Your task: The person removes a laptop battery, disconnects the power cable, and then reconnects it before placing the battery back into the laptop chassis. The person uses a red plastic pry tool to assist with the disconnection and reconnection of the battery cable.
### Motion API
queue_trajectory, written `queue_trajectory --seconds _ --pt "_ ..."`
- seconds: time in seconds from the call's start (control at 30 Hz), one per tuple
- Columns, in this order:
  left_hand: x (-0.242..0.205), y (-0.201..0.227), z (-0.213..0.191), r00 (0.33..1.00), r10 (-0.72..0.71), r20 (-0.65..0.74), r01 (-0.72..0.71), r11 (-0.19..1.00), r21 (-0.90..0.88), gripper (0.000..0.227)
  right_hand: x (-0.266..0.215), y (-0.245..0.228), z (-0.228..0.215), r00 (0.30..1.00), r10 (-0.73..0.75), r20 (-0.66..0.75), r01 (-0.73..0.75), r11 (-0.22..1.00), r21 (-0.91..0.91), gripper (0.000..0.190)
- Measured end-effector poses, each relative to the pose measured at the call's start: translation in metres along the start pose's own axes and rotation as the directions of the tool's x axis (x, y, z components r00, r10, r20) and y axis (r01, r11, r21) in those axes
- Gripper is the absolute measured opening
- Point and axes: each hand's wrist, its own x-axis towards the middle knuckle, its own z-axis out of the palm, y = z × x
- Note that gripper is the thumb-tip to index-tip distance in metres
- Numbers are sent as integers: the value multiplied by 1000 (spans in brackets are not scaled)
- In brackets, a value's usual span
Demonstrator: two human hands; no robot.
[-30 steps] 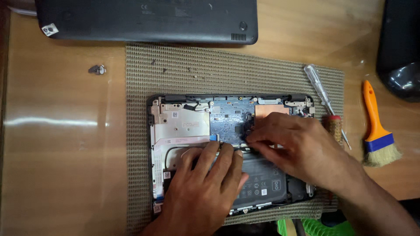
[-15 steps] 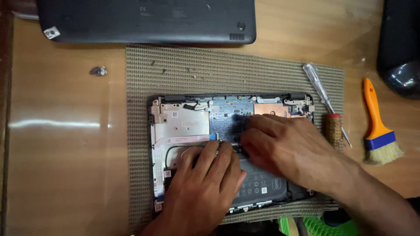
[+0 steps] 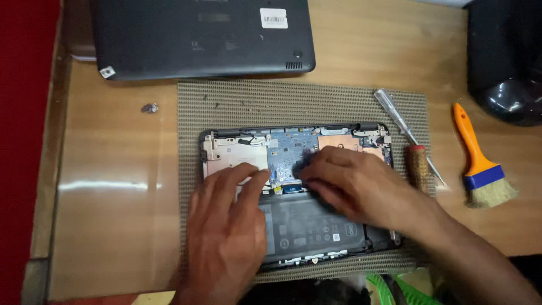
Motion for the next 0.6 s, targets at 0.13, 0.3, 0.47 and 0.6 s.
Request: queue_trajectory --seconds 0.13,0.3,0.47,0.6 --pt "-3 -1 0 986 77 147 -75 997 -19 47 -13 -5 11 992 -110 -62 104 991 -84 23" --pt "-9 0 12 972 170 162 -191 973 129 44 -23 -3 18 986 -168 -7 161 953 -259 35" --pt "-6 0 14 978 175 116 -181 983 43 36 -25 2 21 979 -202 -13 193 952 -239 35" --pt "-2 1 13 980 178 87 -179 984 9 34 -20 -4 17 981 -164 -102 150 980 -132 29"
